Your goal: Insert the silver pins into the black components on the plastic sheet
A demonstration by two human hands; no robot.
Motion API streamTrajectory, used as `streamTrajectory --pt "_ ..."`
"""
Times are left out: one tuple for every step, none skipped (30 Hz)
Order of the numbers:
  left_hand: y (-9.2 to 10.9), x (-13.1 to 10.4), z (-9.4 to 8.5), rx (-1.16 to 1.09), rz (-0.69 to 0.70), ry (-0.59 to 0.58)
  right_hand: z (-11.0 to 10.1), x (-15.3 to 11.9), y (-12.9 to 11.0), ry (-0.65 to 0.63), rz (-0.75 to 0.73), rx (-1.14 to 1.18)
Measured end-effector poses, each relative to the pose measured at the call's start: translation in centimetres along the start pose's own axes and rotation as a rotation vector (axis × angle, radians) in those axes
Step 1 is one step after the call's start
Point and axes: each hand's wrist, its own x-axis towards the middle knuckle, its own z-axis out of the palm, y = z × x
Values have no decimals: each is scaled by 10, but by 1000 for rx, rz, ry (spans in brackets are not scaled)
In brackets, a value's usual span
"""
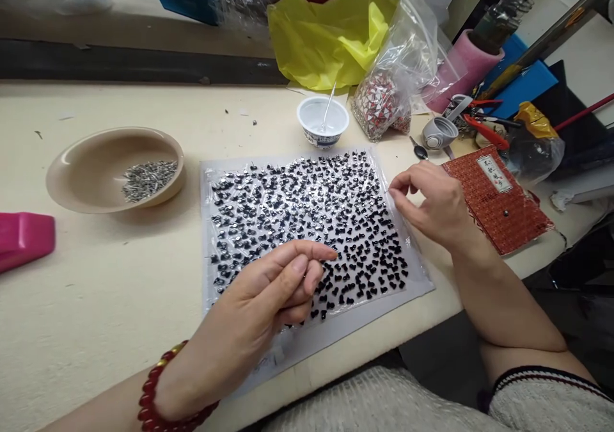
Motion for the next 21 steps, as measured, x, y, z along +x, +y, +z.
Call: streamTrajectory --pt "1 0 -1 -5 14 9 1 0 9 -39 48 -81" --pt "2 0 -1 -13 25 17 2 1 15 -79 80 -128" --pt "2 0 -1 -23 36 28 4 0 19 -121 97 -151" --pt "2 0 -1 -34 43 39 5 0 20 -162 106 -162" --pt "3 0 -1 -44 44 48 7 0 20 -198 106 -169" --pt "3 0 -1 -51 39 49 8 0 19 -225 103 -177" --pt "3 0 -1 -54 32 48 9 -1 17 -243 98 -187" --pt "3 0 -1 -52 23 41 10 -1 15 -253 96 -198" --pt "3 0 -2 -44 14 30 11 -1 14 -256 95 -208" --pt "3 0 -3 -34 12 28 11 -1 14 -257 95 -218" --pt "2 0 -4 -26 13 22 12 -1 14 -259 95 -228" --pt "2 0 -5 -4 25 30 12 -1 14 -261 95 -236" --pt "1 0 -6 7 33 26 12 -1 15 -262 94 -242" --pt "0 0 -7 20 46 18 12 -1 16 -264 93 -244" --pt "-1 1 -8 31 60 13 12 -1 16 -265 90 -244" --pt "-2 1 -8 39 75 4 12 -1 17 -265 87 -243" --pt "-2 1 -8 46 91 -3 12 -1 17 -264 85 -242" --pt "-3 1 -8 46 106 -6 11 -1 16 -263 83 -243" --pt "-2 1 -7 37 120 -8 11 -1 16 -262 83 -244" --pt "-2 0 -7 24 130 -7 11 -1 15 -262 82 -246" --pt "-2 0 -6 7 133 -7 11 -1 15 -263 82 -247"
